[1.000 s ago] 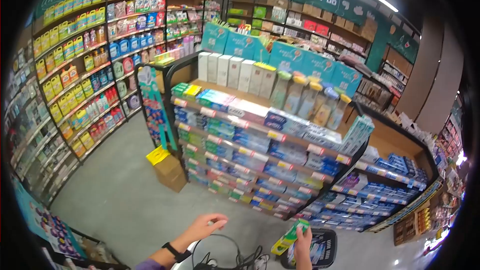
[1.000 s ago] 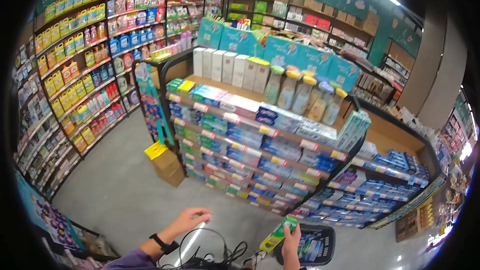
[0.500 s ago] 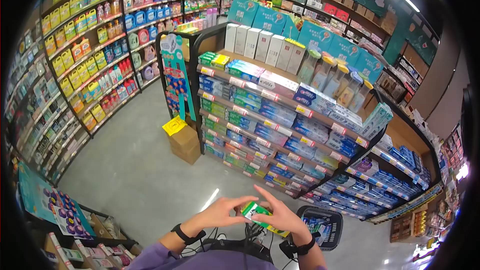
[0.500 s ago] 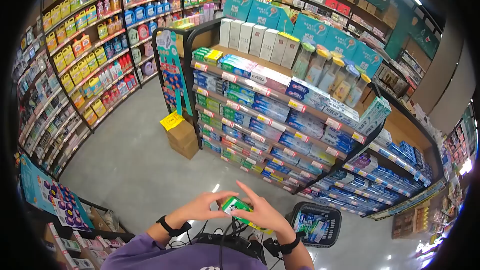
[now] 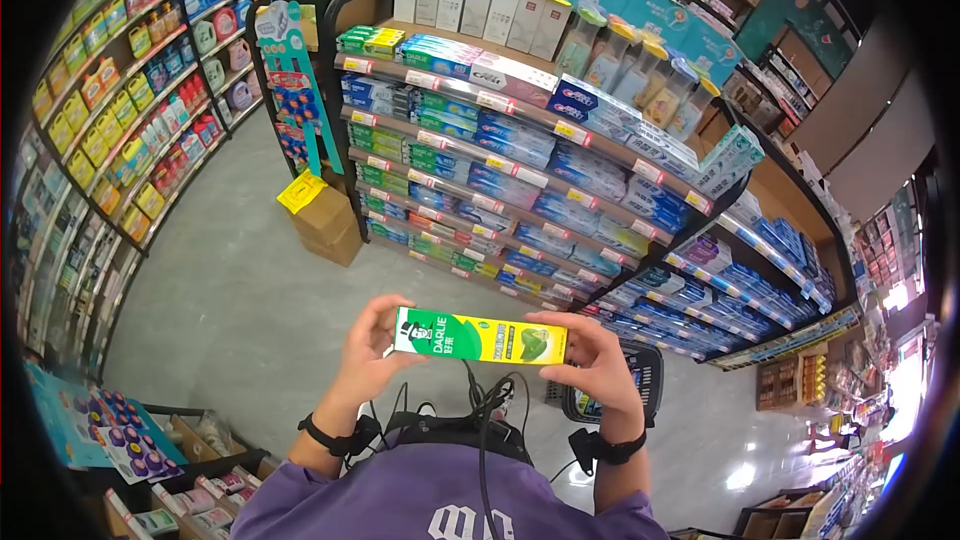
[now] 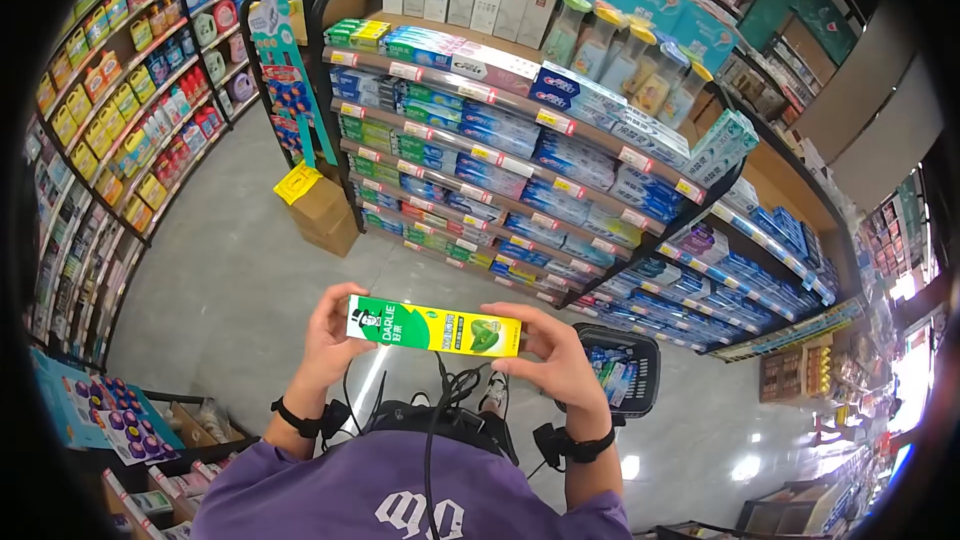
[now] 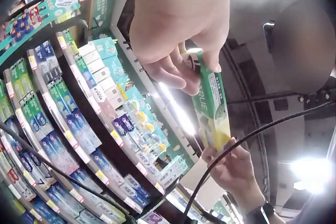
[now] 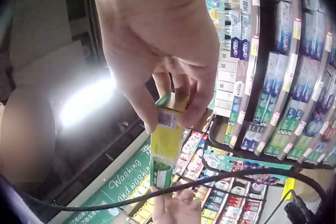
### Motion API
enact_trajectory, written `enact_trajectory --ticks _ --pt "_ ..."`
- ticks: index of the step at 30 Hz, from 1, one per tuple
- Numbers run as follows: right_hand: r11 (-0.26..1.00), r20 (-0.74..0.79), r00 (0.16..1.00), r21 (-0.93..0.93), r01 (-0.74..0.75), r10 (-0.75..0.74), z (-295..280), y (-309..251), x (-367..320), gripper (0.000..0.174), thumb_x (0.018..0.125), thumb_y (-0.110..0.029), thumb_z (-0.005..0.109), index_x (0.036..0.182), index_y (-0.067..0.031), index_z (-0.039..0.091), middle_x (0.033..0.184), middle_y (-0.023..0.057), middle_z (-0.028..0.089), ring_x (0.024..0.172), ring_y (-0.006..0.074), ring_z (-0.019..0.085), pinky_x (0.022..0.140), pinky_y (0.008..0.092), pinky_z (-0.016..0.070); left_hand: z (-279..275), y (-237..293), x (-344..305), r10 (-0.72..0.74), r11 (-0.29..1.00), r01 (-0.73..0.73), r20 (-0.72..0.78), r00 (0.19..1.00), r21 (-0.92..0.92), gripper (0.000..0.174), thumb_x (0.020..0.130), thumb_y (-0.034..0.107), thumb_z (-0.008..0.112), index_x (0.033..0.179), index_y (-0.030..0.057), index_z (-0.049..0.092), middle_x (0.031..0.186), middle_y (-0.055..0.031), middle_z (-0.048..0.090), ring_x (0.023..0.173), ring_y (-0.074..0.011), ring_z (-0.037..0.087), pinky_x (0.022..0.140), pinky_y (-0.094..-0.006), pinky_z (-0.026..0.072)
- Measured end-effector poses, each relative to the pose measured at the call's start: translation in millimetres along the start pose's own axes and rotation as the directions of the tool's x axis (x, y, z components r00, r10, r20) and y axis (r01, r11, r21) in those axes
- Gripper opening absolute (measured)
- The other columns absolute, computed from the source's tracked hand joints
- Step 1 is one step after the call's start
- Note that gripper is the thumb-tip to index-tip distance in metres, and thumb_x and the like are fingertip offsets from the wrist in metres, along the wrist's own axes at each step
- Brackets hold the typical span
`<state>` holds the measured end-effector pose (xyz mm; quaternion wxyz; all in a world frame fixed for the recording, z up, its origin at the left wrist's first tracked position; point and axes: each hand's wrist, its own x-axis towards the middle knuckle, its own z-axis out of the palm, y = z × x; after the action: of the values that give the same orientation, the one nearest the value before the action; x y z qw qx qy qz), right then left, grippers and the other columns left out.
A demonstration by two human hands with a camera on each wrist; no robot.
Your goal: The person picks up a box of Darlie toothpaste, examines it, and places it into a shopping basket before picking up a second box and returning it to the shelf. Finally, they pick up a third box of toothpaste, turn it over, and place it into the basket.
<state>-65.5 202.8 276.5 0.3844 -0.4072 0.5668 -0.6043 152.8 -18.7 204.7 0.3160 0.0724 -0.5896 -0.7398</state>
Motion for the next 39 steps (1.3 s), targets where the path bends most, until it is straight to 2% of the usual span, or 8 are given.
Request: enact_trajectory --ticks 3,9,13,17,21,27,34,39 --pt "0.996 -0.076 0.997 0.08 0.034 -0.028 6 13 -9 0.064 0.078 0.011 0.078 0.137 0.0049 0.053 0.142 0.0231 0.056 0.128 0.0252 0.058 0.105 0.0384 0.0512 -1 -2 2 -0.081 0.993 0.082 0.02 0.997 -0.08 0.066 0.078 -0.012 0.075 0.136 0.004 0.048 0.114 -0.0106 0.066 0.103 -0.0193 0.067 0.087 -0.0343 0.0583" --pt "0.986 -0.125 0.99 0.15 0.078 -0.059 15 32 -18 0.061 0.082 0.008 0.077 0.137 0.0025 0.054 0.144 0.0197 0.056 0.129 0.0236 0.056 0.107 0.0384 0.0498 -11 -3 0 -0.078 0.982 0.096 0.112 0.991 -0.16 0.067 0.082 0.008 0.08 0.139 0.0026 0.046 0.112 -0.0125 0.068 0.1 -0.023 0.069 0.082 -0.0347 0.0598" --pt "0.988 -0.174 0.982 0.118 0.097 -0.076 21 34 -22 0.061 0.082 0.008 0.077 0.138 0.0015 0.054 0.144 0.0187 0.055 0.131 0.0238 0.055 0.108 0.0394 0.0481 -8 -1 -4 -0.148 0.97 0.152 0.035 0.988 -0.191 0.065 0.088 0.024 0.076 0.14 0.0018 0.045 0.111 -0.0143 0.068 0.09 -0.022 0.07 0.076 -0.0337 0.0577" --pt "0.975 -0.176 0.981 0.188 0.117 -0.084 28 39 -14 0.062 0.081 0.008 0.076 0.139 -0.0005 0.054 0.15 0.0165 0.046 0.134 0.0256 0.05 0.109 0.0404 0.0463 -20 -3 -11 -0.14 0.979 0.142 0.018 0.99 -0.147 0.063 0.088 0.023 0.076 0.139 0.0006 0.046 0.107 -0.0136 0.069 0.083 -0.0211 0.069 0.072 -0.0319 0.056" --pt "0.96 -0.16 0.978 0.223 0.17 -0.136 32 50 4 0.062 0.082 0.008 0.075 0.139 -0.0006 0.053 0.15 0.0161 0.043 0.137 0.0265 0.046 0.108 0.04 0.0472 -29 1 -16 -0.143 0.981 0.138 -0.032 0.989 -0.14 0.063 0.089 0.023 0.075 0.14 0.0001 0.046 0.106 -0.0137 0.069 0.083 -0.0208 0.069 0.072 -0.0323 0.0563" --pt "0.955 -0.087 0.996 0.293 0.052 -0.027 43 53 43 0.061 0.082 0.007 0.074 0.139 0.0008 0.053 0.147 0.0155 0.044 0.135 0.0274 0.048 0.106 0.04 0.049 -48 16 -19 -0.118 0.99 0.106 -0.127 0.985 -0.097 0.063 0.091 0.019 0.072 0.143 0.0002 0.043 0.111 -0.015 0.067 0.085 -0.0204 0.069 0.075 -0.0337 0.058" --pt "0.957 0.03 0.999 0.287 0.03 -0.041 46 73 106 0.059 0.082 0.006 0.074 0.138 0.0016 0.054 0.144 0.0171 0.048 0.131 0.0275 0.052 0.105 0.0405 0.0502 -75 20 -8 -0.13 0.989 0.111 -0.237 0.963 -0.092 0.06 0.092 0.012 0.068 0.145 0.0013 0.042 0.116 -0.0139 0.066 0.091 -0.0197 0.067 0.077 -0.0352 0.0587" --pt "0.949 0.121 0.992 0.314 -0.011 -0.029 48 81 162 0.056 0.084 0.005 0.074 0.137 0.0023 0.054 0.14 0.0169 0.053 0.13 0.0278 0.054 0.104 0.0415 0.0509 -96 16 15 -0.107 0.994 0.107 -0.368 0.924 -0.022 0.067 0.09 0.029 0.073 0.143 0.0001 0.044 0.107 -0.0136 0.068 0.08 -0.0203 0.068 0.071 -0.033 0.0572"
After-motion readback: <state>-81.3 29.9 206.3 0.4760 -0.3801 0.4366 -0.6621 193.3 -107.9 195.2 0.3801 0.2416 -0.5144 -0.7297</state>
